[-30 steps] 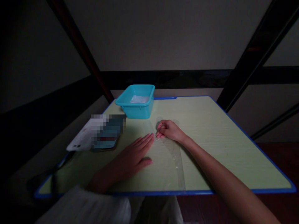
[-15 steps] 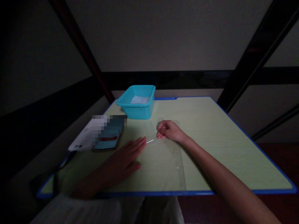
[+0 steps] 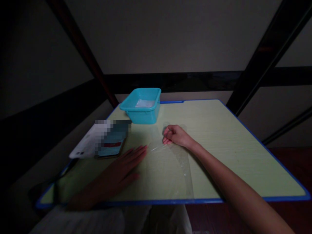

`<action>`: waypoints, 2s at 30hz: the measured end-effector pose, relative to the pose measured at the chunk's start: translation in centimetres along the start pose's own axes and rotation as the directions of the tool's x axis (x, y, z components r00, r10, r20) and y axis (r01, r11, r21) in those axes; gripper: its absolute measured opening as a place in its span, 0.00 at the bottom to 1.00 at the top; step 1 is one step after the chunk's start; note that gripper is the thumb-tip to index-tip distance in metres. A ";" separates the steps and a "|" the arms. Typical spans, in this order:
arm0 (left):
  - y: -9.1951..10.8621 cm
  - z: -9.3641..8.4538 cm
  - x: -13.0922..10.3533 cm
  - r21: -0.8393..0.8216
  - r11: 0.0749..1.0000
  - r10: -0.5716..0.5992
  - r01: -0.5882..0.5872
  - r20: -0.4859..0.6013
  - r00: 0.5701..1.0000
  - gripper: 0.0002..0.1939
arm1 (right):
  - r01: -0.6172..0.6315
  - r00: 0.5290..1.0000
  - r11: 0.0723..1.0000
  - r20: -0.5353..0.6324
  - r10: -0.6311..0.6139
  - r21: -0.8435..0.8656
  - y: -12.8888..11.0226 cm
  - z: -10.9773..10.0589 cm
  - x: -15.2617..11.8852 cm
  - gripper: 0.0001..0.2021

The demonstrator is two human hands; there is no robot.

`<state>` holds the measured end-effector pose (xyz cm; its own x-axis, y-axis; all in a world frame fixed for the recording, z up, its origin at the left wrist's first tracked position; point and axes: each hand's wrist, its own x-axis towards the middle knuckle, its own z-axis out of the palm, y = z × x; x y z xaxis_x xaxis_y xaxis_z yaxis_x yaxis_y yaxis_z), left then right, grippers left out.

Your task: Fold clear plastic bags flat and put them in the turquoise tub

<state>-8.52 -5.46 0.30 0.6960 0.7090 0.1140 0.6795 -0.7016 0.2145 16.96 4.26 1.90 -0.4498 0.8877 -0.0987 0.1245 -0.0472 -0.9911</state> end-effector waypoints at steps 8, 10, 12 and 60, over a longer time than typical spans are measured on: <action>-0.1 -0.6 0.0 0.028 0.999 -0.037 0.039 -0.060 0.998 0.24 | -0.001 1.000 1.000 -0.006 0.001 0.003 0.0 0.1 0.1 0.07; 0.1 -0.9 0.7 0.037 0.998 -0.040 0.041 -0.050 0.998 0.24 | -0.005 1.000 1.000 -0.003 0.005 0.003 0.0 0.1 0.1 0.07; 0.4 -1.2 1.8 0.048 0.998 -0.028 0.029 -0.031 0.999 0.24 | -0.007 1.000 1.000 -0.001 0.007 0.002 0.0 0.1 0.1 0.06; -0.9 0.4 0.8 -0.012 1.000 0.012 -0.014 -0.186 0.983 0.17 | 0.211 0.977 0.976 0.025 -0.210 -0.045 -0.9 -0.2 -0.4 0.04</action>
<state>-8.46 -4.28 -0.23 0.6487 0.7017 0.2946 0.6668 -0.7106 0.2244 17.22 4.02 2.84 -0.4875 0.8663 0.1093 0.0668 0.1619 -0.9845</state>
